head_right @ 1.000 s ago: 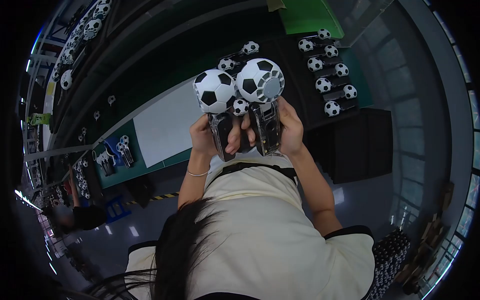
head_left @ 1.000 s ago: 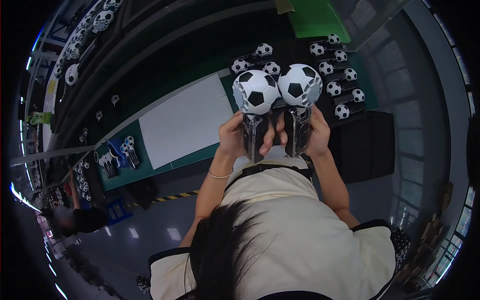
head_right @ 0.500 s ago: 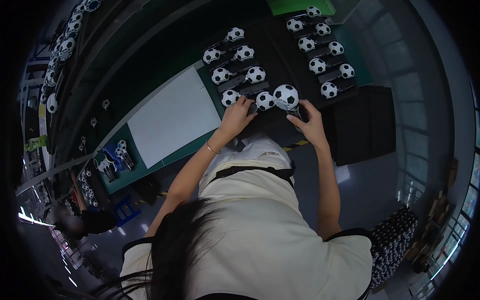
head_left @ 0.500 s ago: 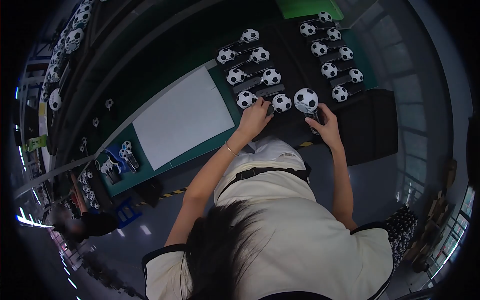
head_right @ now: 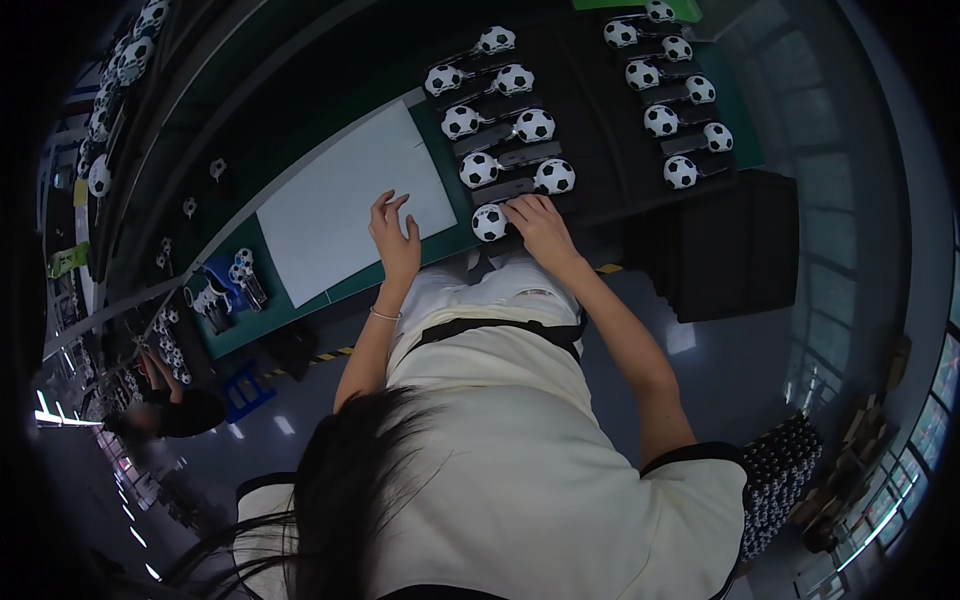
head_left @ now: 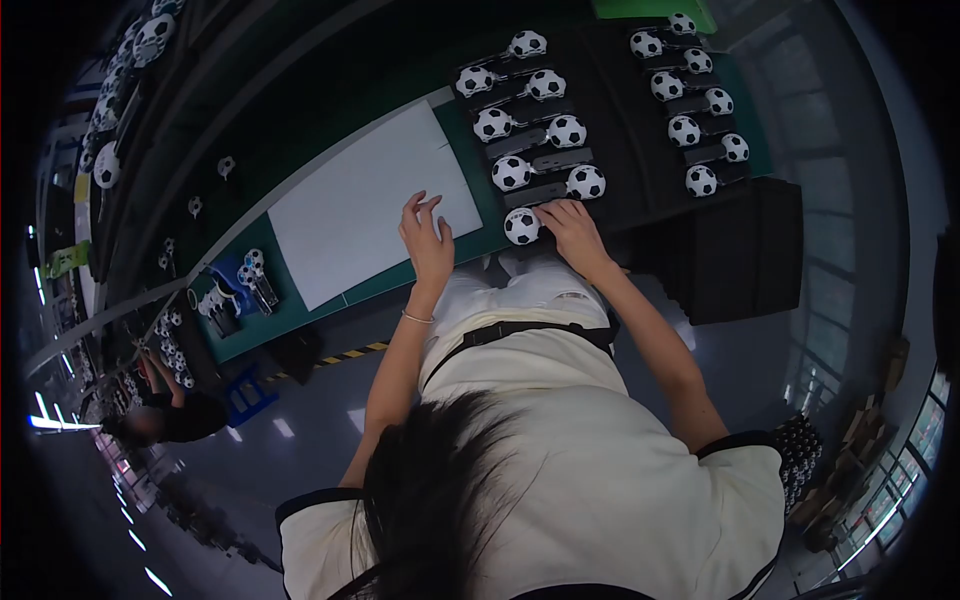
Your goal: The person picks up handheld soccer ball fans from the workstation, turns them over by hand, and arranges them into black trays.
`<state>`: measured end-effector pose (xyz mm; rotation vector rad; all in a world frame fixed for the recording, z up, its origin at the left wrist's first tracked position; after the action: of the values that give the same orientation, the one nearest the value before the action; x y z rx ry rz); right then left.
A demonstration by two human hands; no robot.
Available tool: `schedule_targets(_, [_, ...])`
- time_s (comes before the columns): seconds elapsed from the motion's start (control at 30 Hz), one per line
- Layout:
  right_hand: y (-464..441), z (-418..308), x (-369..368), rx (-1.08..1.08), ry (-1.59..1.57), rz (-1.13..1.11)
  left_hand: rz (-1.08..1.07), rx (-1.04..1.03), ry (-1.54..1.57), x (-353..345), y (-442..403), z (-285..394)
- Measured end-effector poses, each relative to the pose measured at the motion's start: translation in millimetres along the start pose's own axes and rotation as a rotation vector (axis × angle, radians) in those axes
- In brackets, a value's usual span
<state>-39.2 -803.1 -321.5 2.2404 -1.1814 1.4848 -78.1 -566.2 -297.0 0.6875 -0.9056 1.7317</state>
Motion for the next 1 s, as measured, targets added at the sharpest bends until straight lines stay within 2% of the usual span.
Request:
schedule_targets(0.13, [-12.7, -14.4, 14.3, -0.077, -0.007, 0.011, 0.084, 0.319, 0.0, 38.9, 35.5, -61.4])
schedule_targets(0.23, [-27.1, -34.7, 20.0, -0.125, -0.021, -0.035, 0.205, 0.452, 0.031, 64.4, 61.7, -102.0])
schedule_targets(0.37, [-79.4, -76.1, -2.0, -0.067, -0.098, -0.044, 0.318, 0.65, 0.163, 85.4, 86.4, -157.8])
schedule_targets(0.5, [-160.1, -128.7, -71.8, -0.028, -0.167, -0.133, 0.338, 0.709, 0.205, 120.8, 92.6, -204.3])
schedule_targets(0.57, [-211.1, -166.9, -113.4, 0.097, -0.148, -0.176, 0.364, 0.709, 0.205, 142.4, 97.2, -230.7])
schedule_targets(0.7, [-316.7, -230.9, -228.5, 0.293, -0.101, -0.283, 0.346, 0.753, 0.244, 180.2, 112.4, -295.3])
schedule_targets(0.77, [-374.8, -258.5, -290.6, 0.301, -0.116, -0.423, 0.408, 0.72, 0.301, 203.2, 111.2, -321.6])
schedule_targets(0.83, [-434.5, -285.2, -347.6, 0.114, -0.175, -0.439, 0.438, 0.779, 0.264, 238.1, 101.6, -342.2])
schedule_targets(0.9, [-487.4, -300.7, -394.0, -0.104, -0.184, -0.379, 0.51, 0.727, 0.166, 268.7, 98.8, -371.0])
schedule_targets(0.93, [-510.2, -306.9, -412.6, -0.232, -0.182, -0.373, 0.543, 0.802, 0.316, 279.3, 96.9, -387.0])
schedule_targets(0.97, [-529.4, -314.4, -422.9, -0.362, -0.179, -0.363, 0.533, 0.801, 0.305, 293.3, 88.6, -398.7])
schedule_targets(1.0, [-544.3, -325.0, -431.3, -0.374, -0.188, -0.36, 0.555, 0.726, 0.244, 309.1, 77.1, -407.6])
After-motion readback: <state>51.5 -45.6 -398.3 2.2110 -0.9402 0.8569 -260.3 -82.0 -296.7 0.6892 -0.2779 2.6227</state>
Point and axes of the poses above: each hand's wrist, its own y-axis away from the middle knuckle, its own x-axis out of the back of the hand, z = x × y, the point moved 5 cm from there along -y, towards the middle knuckle, and after that the axes turned 2 degrees about y, right-handed, at the moved point
